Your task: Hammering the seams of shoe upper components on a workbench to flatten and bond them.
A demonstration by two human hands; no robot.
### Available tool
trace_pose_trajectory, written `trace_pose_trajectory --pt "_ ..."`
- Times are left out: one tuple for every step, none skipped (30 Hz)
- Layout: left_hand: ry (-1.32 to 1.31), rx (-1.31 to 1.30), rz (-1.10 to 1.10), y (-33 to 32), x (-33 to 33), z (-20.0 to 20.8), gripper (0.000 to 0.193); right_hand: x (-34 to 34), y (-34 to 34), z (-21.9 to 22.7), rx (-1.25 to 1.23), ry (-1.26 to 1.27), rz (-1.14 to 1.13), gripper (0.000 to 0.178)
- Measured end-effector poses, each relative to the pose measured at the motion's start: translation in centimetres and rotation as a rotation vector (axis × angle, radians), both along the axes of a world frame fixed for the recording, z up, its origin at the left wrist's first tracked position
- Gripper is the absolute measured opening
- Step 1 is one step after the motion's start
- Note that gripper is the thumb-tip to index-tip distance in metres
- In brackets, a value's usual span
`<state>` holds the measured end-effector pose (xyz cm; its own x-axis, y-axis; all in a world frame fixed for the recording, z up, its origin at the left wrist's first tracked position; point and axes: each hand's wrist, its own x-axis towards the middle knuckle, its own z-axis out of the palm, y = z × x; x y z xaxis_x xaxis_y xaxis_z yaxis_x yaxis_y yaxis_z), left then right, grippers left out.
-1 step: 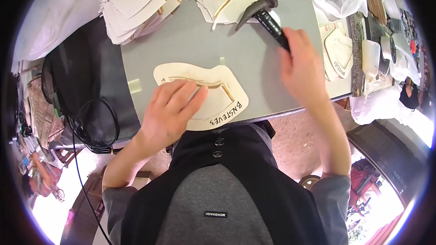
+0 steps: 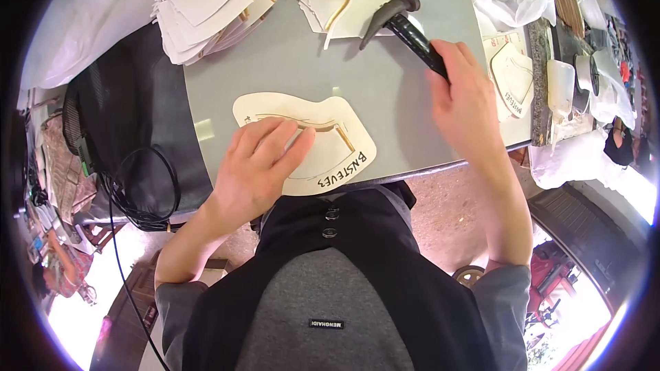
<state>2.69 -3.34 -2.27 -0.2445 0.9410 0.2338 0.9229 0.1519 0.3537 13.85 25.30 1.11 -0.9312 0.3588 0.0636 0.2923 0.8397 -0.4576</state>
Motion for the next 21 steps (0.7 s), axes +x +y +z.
trace_pose_trajectory --pt "0.004 0.003 0.011 0.0 0.0 -0.2 0.042 0.2 -0.5 0.5 0.058 0.062 0.043 0.027" --pt "0.004 0.003 0.019 -0.2 0.1 -0.1 0.041 0.4 -1.4 1.6 0.056 0.066 0.057 0.027" --pt "0.004 0.003 0.027 -0.5 0.1 -0.1 0.039 0.7 -2.4 3.0 -0.031 0.044 0.003 0.024" --pt "0.002 0.009 0.035 -0.6 0.2 -0.2 0.039 1.5 -3.5 4.2 -0.11 0.018 -0.058 0.021" --pt "-0.008 0.056 0.036 -0.6 0.3 -0.4 0.037 4.1 -3.1 3.8 -0.259 -0.008 -0.036 0.018" --pt "-0.011 0.098 0.029 -0.3 0.4 -0.5 0.035 5.5 -3.3 0.1 -0.084 0.38 0.132 0.016" --pt "-0.007 0.094 0.04 -0.6 0.4 -0.6 0.035 4.4 -4.2 1.8 -0.015 0.164 0.207 0.015" --pt "-0.009 0.103 0.046 -0.8 0.5 -0.7 0.033 3.4 -5.2 3.7 0.063 -0.052 0.274 0.013" --pt "-0.012 0.112 0.052 -0.9 0.5 -0.7 0.031 3.5 -5.0 3.1 0.018 -0.134 0.212 0.01" --pt "-0.012 0.116 0.059 -0.9 0.7 -0.7 0.031 3.5 -4.9 3.3 0.022 -0.134 0.219 0.01" --pt "0.004 0.125 0.072 -0.8 0.7 -0.6 0.029 3.4 -5.0 3.7 -0.044 -0.024 0.216 0.01" --pt "0.02 0.133 0.084 -0.8 0.8 -0.6 0.027 3.4 -5.0 4.1 -0.112 0.085 0.213 0.011" --pt "0.021 0.132 0.085 -0.8 0.9 -0.6 0.027 3.3 -5.4 4.8 -0.136 0.05 0.273 0.016" --pt "0.013 0.152 0.117 -0.7 1.1 -0.7 0.026 3.8 -6.2 3.5 -0.144 0.087 0.243 0.012" --pt "0.004 0.173 0.148 -0.7 1.1 -0.7 0.026 3.4 -6.8 3.8 -0.084 -0.157 0.3 0.014" --pt "0.006 0.173 0.151 -0.7 1.1 -0.7 0.026 2.5 -7.3 4.2 -0.018 -0.401 0.357 0.019" --pt "-0.003 0.169 0.144 -0.7 1.0 -0.6 0.026 2.8 -7.1 2.8 -0.024 -0.443 0.369 0.03" --pt "-0.012 0.165 0.137 -0.7 0.9 -0.5 0.026 2.5 -7.0 3.3 -0.023 -0.442 0.371 0.03" --pt "-0.012 0.163 0.143 -0.8 1.0 -0.5 0.026 2.1 -7.0 4.3 -0.048 -0.397 0.344 0.03" --pt "-0.029 0.182 0.154 -0.8 1.1 -0.6 0.026 1.9 -7.0 4.9 -0.073 -0.352 0.316 0.03" --pt "-0.046 0.2 0.165 -0.9 1.1 -0.7 0.027 1.7 -7.1 4.8 -0.075 -0.353 0.322 0.03"
